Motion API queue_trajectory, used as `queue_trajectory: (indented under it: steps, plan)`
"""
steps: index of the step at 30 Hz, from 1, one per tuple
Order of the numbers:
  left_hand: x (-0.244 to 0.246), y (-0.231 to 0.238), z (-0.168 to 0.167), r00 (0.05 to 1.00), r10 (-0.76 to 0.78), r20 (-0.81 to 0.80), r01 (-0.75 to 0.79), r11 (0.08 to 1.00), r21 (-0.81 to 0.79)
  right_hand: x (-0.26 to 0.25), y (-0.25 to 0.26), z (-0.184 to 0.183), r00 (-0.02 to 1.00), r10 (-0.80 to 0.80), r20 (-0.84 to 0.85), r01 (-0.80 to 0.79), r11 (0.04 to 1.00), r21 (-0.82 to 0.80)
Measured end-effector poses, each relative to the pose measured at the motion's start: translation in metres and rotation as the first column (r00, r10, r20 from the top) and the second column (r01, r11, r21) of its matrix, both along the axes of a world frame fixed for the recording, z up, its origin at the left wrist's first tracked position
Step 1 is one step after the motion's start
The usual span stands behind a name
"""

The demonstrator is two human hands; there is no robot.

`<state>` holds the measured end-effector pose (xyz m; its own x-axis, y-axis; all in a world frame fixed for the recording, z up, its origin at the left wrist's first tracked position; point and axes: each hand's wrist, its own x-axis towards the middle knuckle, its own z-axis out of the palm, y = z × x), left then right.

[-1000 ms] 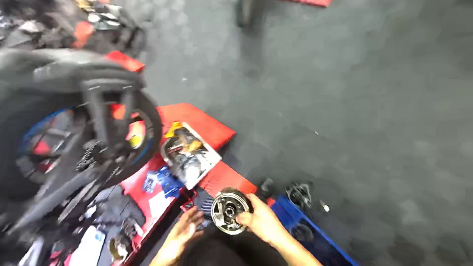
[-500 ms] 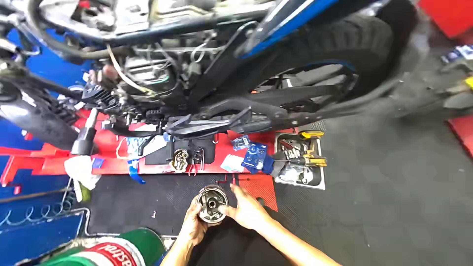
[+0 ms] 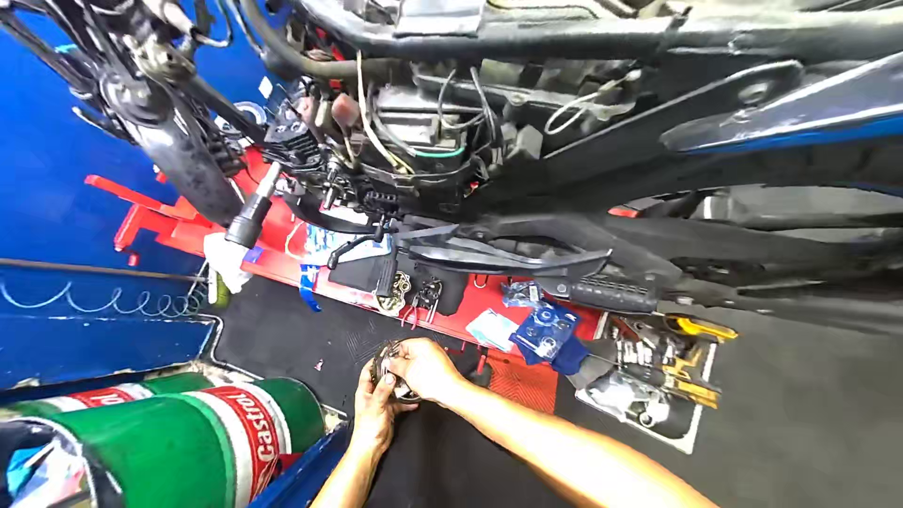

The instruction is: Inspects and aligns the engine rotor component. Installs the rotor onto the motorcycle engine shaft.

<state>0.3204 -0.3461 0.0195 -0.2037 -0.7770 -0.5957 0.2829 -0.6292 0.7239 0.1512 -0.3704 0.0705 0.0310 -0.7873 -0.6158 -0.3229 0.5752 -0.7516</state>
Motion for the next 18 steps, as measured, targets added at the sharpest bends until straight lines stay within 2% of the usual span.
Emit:
queue_trajectory:
  steps: [3, 7, 11, 13, 15, 18]
  plan:
    - [0.003, -0.018, 0.001, 1.0, -0.025, 0.009, 0.025, 1.0, -0.002, 0.008, -0.007, -0.001, 0.997, -0.074, 0.008, 0.074, 0.995, -0.073]
    - [0.012, -0.06, -0.005, 0.994, -0.111, -0.015, 0.111, 0.994, 0.019, 0.007, -0.016, -0.018, 0.983, -0.166, 0.079, 0.181, 0.948, -0.261]
    - [0.026, -0.126, -0.018, 0.972, -0.234, -0.034, 0.236, 0.963, 0.13, 0.014, -0.046, -0.024, 0.9, -0.368, 0.234, 0.429, 0.842, -0.328]
    - [0.043, -0.163, -0.024, 0.95, -0.311, -0.022, 0.311, 0.939, 0.145, 0.012, -0.062, -0.028, 0.776, -0.543, 0.32, 0.619, 0.753, -0.223]
    - [0.059, -0.198, -0.025, 0.923, -0.384, 0.009, 0.38, 0.915, 0.136, 0.0, -0.075, -0.051, 0.586, -0.738, 0.335, 0.799, 0.596, -0.085]
    - [0.09, -0.24, -0.014, 0.889, -0.457, 0.017, 0.45, 0.881, 0.145, -0.024, -0.079, -0.127, 0.364, -0.923, 0.127, 0.923, 0.375, 0.081]
